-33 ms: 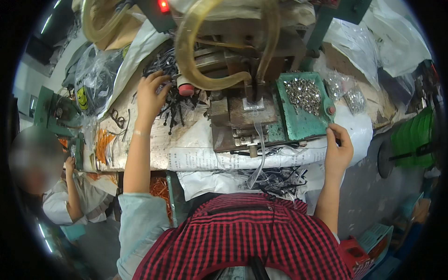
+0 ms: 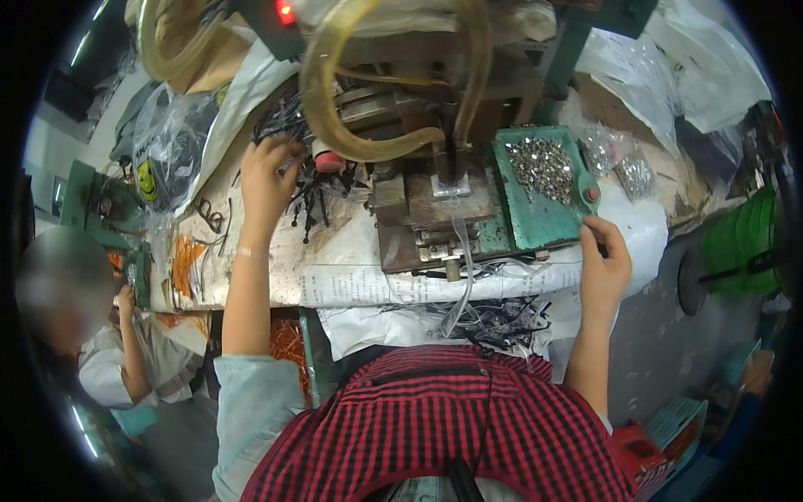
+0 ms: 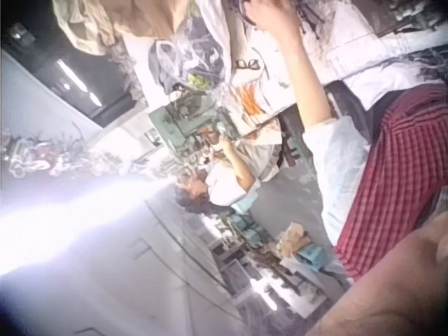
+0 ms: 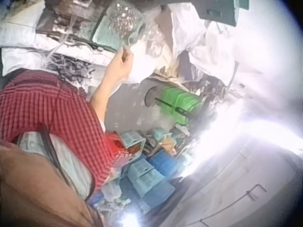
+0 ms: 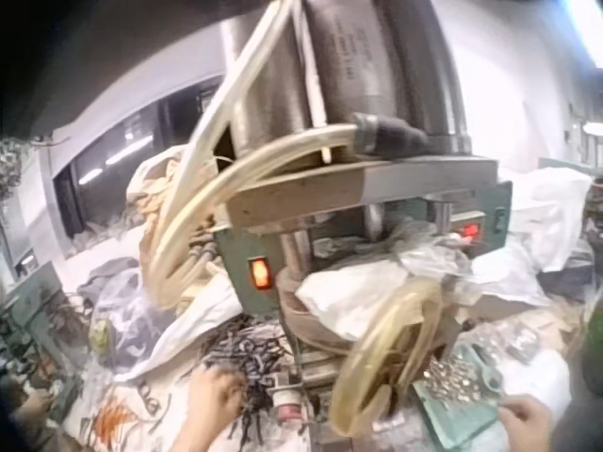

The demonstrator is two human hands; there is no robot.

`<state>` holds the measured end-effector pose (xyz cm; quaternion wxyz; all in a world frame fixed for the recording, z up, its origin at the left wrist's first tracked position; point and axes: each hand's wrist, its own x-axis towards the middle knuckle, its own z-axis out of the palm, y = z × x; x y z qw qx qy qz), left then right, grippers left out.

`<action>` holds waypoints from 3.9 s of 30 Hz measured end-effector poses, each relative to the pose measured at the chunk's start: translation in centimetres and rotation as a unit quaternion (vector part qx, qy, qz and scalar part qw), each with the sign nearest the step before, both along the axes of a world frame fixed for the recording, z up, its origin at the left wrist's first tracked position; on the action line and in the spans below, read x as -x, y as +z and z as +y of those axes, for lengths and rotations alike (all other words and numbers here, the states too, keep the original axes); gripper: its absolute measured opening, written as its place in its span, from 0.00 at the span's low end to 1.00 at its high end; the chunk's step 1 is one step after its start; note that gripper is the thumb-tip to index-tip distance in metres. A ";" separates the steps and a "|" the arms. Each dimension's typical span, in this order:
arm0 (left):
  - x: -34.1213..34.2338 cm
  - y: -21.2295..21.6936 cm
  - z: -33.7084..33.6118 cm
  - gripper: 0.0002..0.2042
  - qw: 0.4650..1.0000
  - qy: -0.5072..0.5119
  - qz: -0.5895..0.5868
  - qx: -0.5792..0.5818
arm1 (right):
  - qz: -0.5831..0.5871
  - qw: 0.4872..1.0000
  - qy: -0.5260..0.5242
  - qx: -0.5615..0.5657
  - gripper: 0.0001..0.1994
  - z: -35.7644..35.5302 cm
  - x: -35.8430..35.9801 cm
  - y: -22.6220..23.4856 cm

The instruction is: The person repeatedly picks small metal components from a green tray and places them into a machine, then removes the assembled items. The cycle continues with consistent hand movements and machine operation.

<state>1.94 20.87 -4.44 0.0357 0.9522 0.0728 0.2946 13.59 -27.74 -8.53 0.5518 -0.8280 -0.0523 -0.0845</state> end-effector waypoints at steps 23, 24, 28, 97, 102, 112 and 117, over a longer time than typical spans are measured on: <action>1.8 -2.9 0.1 0.14 0.951 0.074 -0.296 0.047 | 0.028 0.914 0.241 -0.325 0.28 15.1 4.1 9.5; 2.0 -2.4 -0.5 0.14 0.951 0.076 -0.298 0.022 | 0.019 0.912 0.264 -0.312 0.30 14.3 4.7 9.8; 2.4 2.3 -8.3 0.17 0.809 0.003 -0.302 0.503 | 0.027 0.907 0.292 -0.303 0.30 13.2 4.4 11.2; 6.1 4.6 -13.6 0.06 0.985 0.052 -0.146 0.077 | -0.049 0.997 0.052 -0.003 0.08 4.8 -3.9 -1.9; -0.6 -0.8 -8.1 0.02 1.000 0.004 0.002 -0.008 | -0.045 0.994 0.095 -0.016 0.08 8.1 -3.2 1.2; 1.4 -6.0 -1.4 0.08 0.981 0.109 0.151 0.050 | -0.104 0.991 -0.031 0.074 0.08 -1.2 -0.5 -2.0; 3.6 -1.8 -1.3 0.10 0.920 0.129 0.085 0.360 | -0.053 0.998 0.005 0.031 0.08 -0.4 1.0 1.0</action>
